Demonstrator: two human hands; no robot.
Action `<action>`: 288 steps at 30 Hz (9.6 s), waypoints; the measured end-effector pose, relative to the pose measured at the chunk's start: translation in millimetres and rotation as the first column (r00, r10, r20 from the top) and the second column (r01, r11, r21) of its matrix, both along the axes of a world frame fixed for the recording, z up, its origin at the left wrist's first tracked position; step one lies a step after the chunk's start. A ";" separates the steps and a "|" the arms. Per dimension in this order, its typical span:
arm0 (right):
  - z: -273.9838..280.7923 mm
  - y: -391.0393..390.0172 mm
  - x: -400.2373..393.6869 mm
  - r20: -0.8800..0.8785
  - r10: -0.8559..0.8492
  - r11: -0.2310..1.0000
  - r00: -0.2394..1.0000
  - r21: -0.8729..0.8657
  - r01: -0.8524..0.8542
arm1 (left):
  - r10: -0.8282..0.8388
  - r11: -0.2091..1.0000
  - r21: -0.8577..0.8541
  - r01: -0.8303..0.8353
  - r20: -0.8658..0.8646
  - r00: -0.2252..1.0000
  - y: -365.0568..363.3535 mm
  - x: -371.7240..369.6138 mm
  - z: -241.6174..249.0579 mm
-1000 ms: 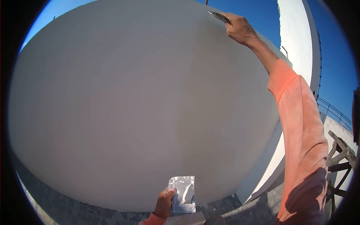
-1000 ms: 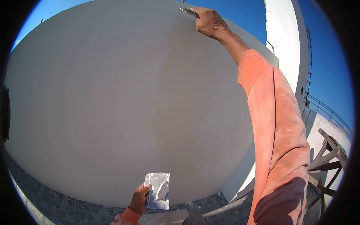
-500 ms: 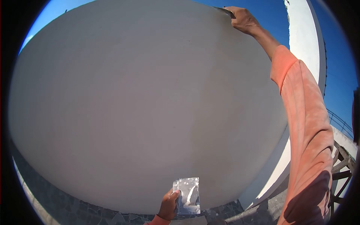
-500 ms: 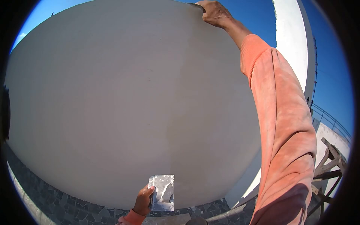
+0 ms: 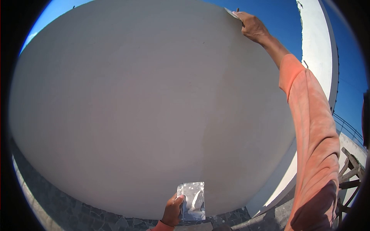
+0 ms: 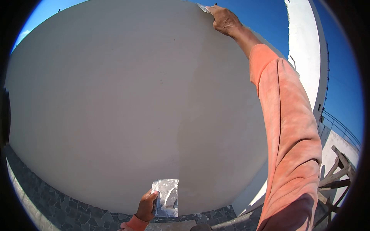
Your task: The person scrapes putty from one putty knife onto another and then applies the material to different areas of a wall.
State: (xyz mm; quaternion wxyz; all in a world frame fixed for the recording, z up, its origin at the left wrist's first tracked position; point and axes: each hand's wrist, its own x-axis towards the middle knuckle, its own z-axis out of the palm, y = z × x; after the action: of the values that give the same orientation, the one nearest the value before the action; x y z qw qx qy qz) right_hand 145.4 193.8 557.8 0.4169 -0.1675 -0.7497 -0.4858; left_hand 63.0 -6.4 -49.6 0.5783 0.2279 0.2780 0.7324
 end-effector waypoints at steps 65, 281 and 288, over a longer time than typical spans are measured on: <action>-210.3 -16.2 33.3 0.187 0.106 0.948 0.977 0.276 -0.156 | 0.095 0.994 0.061 -0.096 0.014 0.995 -10.1 15.0 0.1; -60.8 12.8 78.8 -0.311 -0.072 0.991 0.948 -0.129 0.034 | 0.352 0.927 0.109 -0.358 0.068 0.933 8.4 37.9 -47.8; -49.6 59.2 88.1 -0.102 0.035 0.986 0.994 0.163 -0.018 | 0.416 0.901 0.075 -0.428 0.138 0.899 4.2 50.9 -23.2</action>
State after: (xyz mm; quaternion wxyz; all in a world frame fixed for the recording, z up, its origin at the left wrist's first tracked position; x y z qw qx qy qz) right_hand 233.5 253.1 508.2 0.4740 -0.1485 -0.6872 -0.5302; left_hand 113.9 -2.2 -72.8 0.4088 0.1478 0.2475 0.8659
